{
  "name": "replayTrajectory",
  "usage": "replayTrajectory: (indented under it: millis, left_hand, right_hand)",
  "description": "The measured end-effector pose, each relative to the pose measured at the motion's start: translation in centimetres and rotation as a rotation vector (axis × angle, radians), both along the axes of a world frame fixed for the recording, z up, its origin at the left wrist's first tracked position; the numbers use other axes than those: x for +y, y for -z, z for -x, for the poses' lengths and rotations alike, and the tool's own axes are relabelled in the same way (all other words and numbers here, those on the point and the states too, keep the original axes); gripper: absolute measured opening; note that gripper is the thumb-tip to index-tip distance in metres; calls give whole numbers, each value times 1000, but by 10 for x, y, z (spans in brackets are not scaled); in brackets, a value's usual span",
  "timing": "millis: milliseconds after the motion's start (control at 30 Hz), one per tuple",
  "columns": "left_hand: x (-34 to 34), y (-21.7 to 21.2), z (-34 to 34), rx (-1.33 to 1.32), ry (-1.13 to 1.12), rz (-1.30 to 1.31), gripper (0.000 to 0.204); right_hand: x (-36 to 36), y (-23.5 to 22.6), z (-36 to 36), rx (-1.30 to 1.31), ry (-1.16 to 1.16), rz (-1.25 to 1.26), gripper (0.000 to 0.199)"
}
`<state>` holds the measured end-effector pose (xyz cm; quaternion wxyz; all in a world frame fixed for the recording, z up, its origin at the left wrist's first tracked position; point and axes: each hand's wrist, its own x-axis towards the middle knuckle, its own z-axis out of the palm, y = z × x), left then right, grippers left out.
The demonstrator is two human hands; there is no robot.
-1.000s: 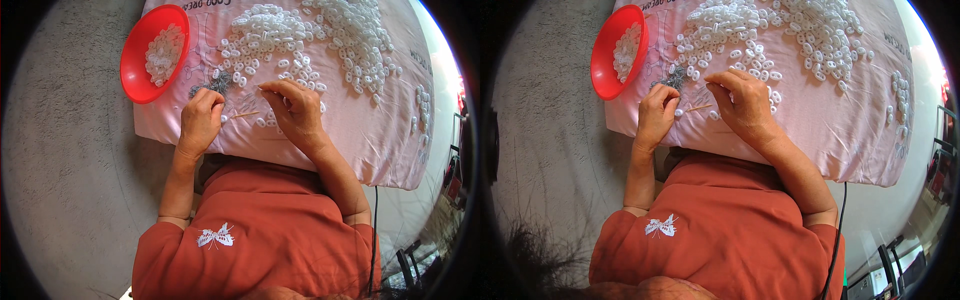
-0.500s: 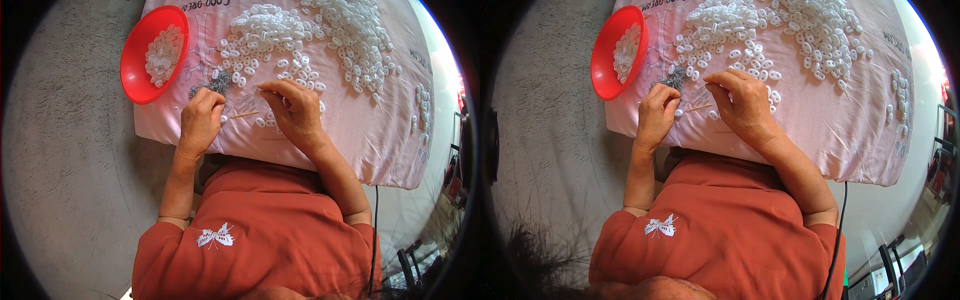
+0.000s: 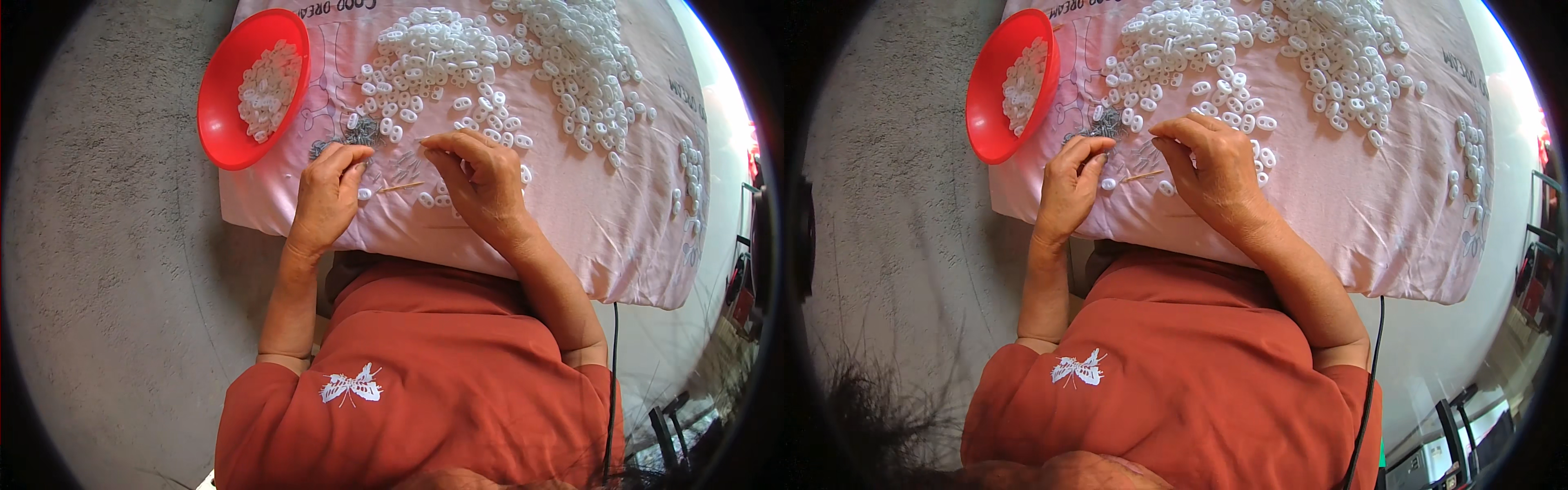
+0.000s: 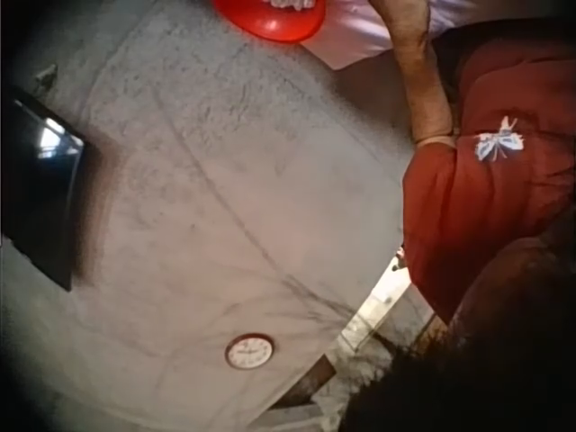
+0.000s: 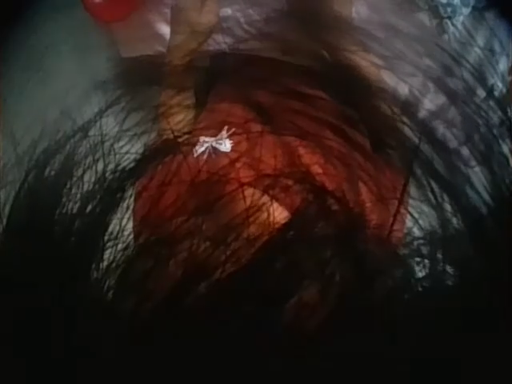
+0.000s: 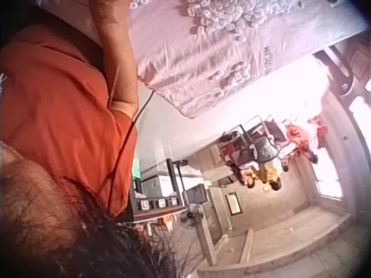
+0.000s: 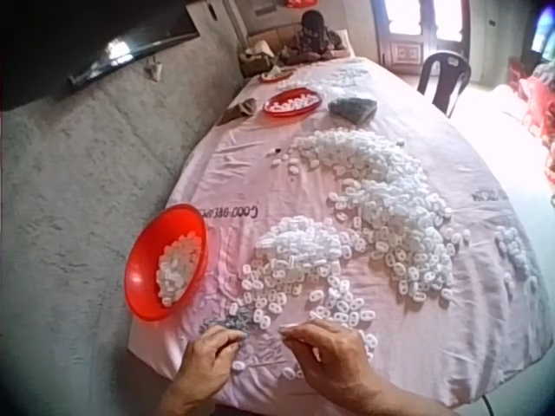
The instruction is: The person assembles cord locks by fitting plastic pieces together by hand and inserting small springs into the components using a toothpick.
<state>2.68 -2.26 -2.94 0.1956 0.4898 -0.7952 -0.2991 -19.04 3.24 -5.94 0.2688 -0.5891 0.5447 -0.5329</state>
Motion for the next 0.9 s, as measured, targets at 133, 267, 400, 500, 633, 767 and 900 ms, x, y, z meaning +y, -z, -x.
replayTrajectory:
  millis: [133,267,400,500,633,767,900]
  left_hand:
    - [0,1,-2,-3,-36,-83,11]
    - [0,5,-2,7,-67,-92,9]
    - [1,6,0,27,-78,-77,8]
    - [1,5,2,-4,-90,-56,9]
    - [2,8,-1,-5,-91,-53,9]
    - [4,7,1,103,-141,-188,8]
    - [7,-1,7,236,-177,-381,11]
  right_hand:
    - [0,2,0,-6,-3,13,12]
    - [0,2,0,-7,-10,-2,12]
    - [0,1,0,-6,-14,-8,12]
    - [0,1,0,-10,-13,-13,12]
    - [0,-1,0,-19,-14,-16,12]
    - [0,-1,0,7,-13,-15,12]
    - [1,2,-2,-6,-33,-8,12]
